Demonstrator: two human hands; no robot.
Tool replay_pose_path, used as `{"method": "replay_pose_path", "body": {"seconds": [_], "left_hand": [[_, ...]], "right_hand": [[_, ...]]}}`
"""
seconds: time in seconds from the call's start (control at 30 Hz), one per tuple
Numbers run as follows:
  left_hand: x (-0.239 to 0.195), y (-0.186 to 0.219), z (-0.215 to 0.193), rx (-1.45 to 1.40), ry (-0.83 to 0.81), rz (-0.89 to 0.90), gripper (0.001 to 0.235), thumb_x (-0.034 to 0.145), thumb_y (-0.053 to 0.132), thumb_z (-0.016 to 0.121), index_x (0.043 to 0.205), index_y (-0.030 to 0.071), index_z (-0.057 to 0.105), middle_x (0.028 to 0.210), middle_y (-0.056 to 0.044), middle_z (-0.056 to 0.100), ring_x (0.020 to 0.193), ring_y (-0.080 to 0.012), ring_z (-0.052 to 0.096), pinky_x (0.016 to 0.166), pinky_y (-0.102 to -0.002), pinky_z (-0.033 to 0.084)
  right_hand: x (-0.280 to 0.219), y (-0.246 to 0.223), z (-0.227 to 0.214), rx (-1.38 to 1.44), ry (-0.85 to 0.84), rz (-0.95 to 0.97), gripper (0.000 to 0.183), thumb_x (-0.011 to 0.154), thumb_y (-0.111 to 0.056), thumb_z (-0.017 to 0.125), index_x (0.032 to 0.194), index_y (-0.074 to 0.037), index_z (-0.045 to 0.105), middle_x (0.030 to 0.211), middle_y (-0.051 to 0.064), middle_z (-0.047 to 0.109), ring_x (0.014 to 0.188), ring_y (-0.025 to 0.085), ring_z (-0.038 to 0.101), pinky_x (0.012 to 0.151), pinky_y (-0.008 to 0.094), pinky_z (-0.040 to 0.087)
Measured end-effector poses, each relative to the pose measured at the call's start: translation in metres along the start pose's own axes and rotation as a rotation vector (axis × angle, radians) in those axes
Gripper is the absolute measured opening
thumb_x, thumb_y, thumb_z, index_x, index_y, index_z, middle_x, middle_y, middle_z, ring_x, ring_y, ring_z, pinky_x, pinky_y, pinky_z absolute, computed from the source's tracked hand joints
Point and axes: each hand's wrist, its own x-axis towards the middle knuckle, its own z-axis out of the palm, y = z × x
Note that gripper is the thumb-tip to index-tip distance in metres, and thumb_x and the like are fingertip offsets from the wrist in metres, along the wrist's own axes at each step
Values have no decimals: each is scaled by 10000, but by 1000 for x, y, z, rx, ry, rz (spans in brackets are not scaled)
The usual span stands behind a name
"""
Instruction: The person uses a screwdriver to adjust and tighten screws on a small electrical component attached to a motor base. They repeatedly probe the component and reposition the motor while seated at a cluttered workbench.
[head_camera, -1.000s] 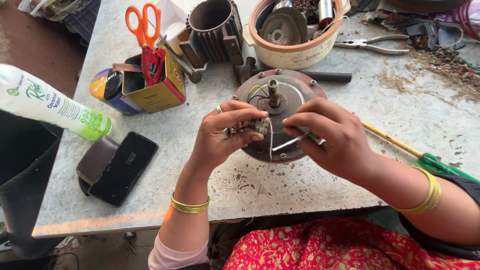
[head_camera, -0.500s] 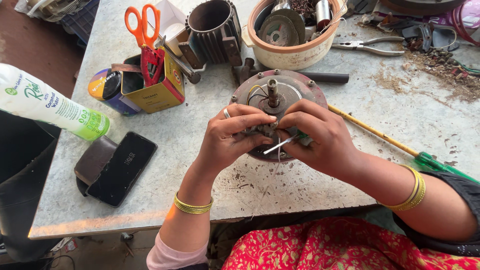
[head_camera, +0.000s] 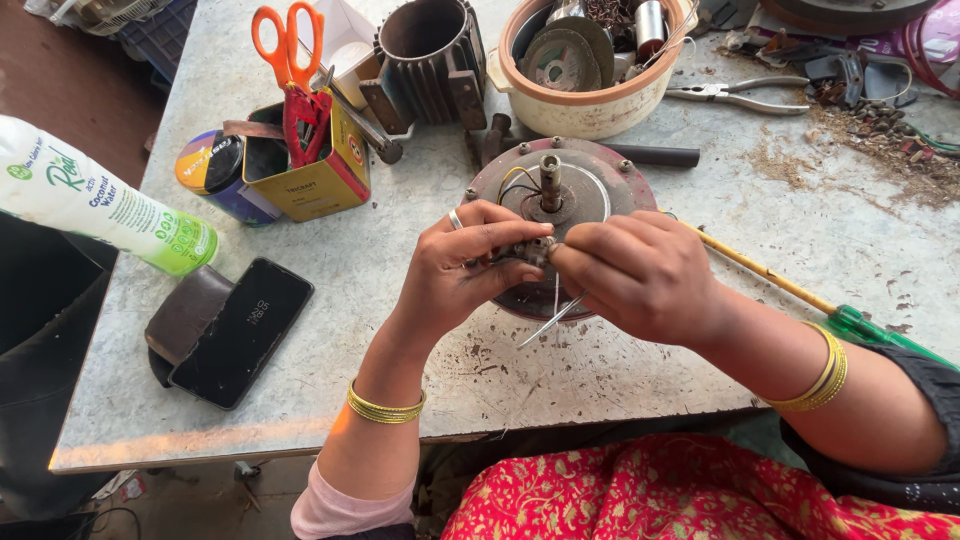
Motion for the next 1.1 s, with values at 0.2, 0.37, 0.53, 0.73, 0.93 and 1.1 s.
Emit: {"method": "replay_pose_path", "body": {"seconds": [0.2, 0.37, 0.53, 0.73, 0.93, 1.1], "left_hand": [[-1, -3, -1, 33, 7, 12, 407, 864, 138, 860, 1251, 87, 746, 1066, -15, 690, 961, -102, 636, 849, -257, 544], [-4, -6, 1, -351, 155, -185, 418, 877, 102, 834, 1243, 72, 635, 1075, 22, 670, 859, -28, 593, 743, -208, 510], [-3, -7, -2, -228, 195, -79, 299, 903, 49, 827, 1137, 80, 643, 1150, 6, 652, 998, -45, 618, 836, -210, 500], [5, 22, 1, 270, 104, 253, 386, 855, 38, 838, 1176, 150, 657, 1082, -24, 663, 1081, -199, 625, 1012, -363, 512], [8, 34, 5, 136, 11, -9, 470, 870, 88, 837, 1293, 67, 635, 1147, -30, 718, 1038, -188, 678, 874, -302, 534], [3, 22, 1, 91, 5, 108, 290, 871, 87, 854, 1133, 73, 730, 1170, -54, 701, 1119, -189, 680, 973, -324, 565]], "right_hand": [[0, 5, 6, -34, -4, -59, 274, 851, -201, 782, 1057, -64, 663, 1001, 56, 624, 790, 200, 662, 677, 356, 522], [-9, -7, 4, 659, 4, 595, 219, 992, -155, 647, 1186, -55, 643, 1041, 60, 636, 805, 127, 608, 687, 259, 497], [-17, -4, -5, 1743, -41, 1069, 336, 1088, -99, 519, 1366, 65, 609, 1060, 111, 677, 680, 82, 597, 530, 239, 494], [-15, -5, 4, 1792, -57, 1259, 433, 990, -77, 447, 1399, 54, 504, 1234, 187, 681, 1062, 234, 738, 904, 382, 607], [-17, -9, 11, 1787, -57, 1300, 440, 988, -18, 491, 1414, 87, 513, 1275, 165, 648, 1120, 228, 686, 1005, 406, 578], [-12, -11, 9, 1786, -66, 1298, 410, 987, -43, 511, 1375, 89, 533, 1235, 159, 676, 1102, 220, 700, 983, 389, 586]]}}
